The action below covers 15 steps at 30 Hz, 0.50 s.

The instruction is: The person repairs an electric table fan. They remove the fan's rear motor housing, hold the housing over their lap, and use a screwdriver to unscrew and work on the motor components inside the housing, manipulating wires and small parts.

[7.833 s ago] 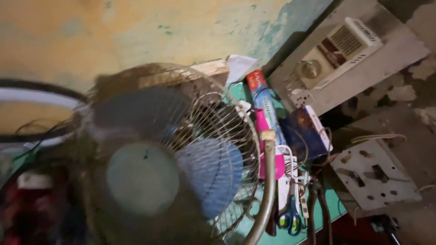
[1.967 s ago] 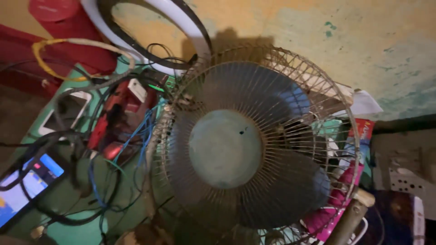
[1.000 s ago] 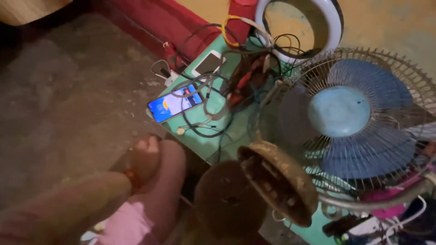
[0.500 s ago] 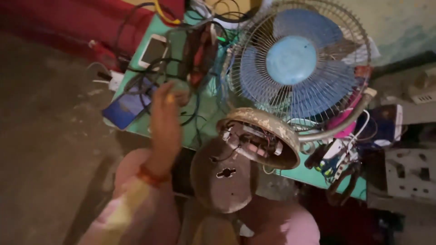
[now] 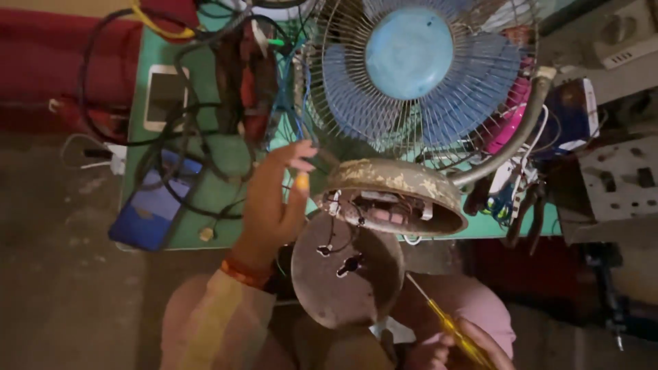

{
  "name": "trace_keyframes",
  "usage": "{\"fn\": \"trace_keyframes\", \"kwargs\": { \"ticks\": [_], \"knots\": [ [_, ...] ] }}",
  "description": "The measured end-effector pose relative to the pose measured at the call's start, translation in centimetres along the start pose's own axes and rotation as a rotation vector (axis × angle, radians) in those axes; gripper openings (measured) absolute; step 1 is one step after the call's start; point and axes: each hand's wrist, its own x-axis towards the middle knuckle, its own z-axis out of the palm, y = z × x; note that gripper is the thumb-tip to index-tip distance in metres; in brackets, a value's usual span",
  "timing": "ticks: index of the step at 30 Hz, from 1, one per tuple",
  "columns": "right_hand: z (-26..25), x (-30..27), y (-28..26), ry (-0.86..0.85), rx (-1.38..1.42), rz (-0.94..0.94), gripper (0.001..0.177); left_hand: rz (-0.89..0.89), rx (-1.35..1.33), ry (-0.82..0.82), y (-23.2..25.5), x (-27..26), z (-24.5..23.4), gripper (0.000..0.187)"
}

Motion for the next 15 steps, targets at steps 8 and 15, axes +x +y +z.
{"fn": "trace_keyframes", "kwargs": {
  "ticks": [8, 15],
  "knots": [
    [3.5, 1.5, -3.3, -0.298, 0.449, 0.238, 0.07, -0.068, -0.114, 0.072, -0.6, -1.4, -0.8, 0.035],
    [3.7, -0.1, -2.3, -0.516, 0.702, 0.543, 0.078, -0.082, -0.206, 0.022, -0.8, -1.4, 0.4, 0.039]
  ]
}}
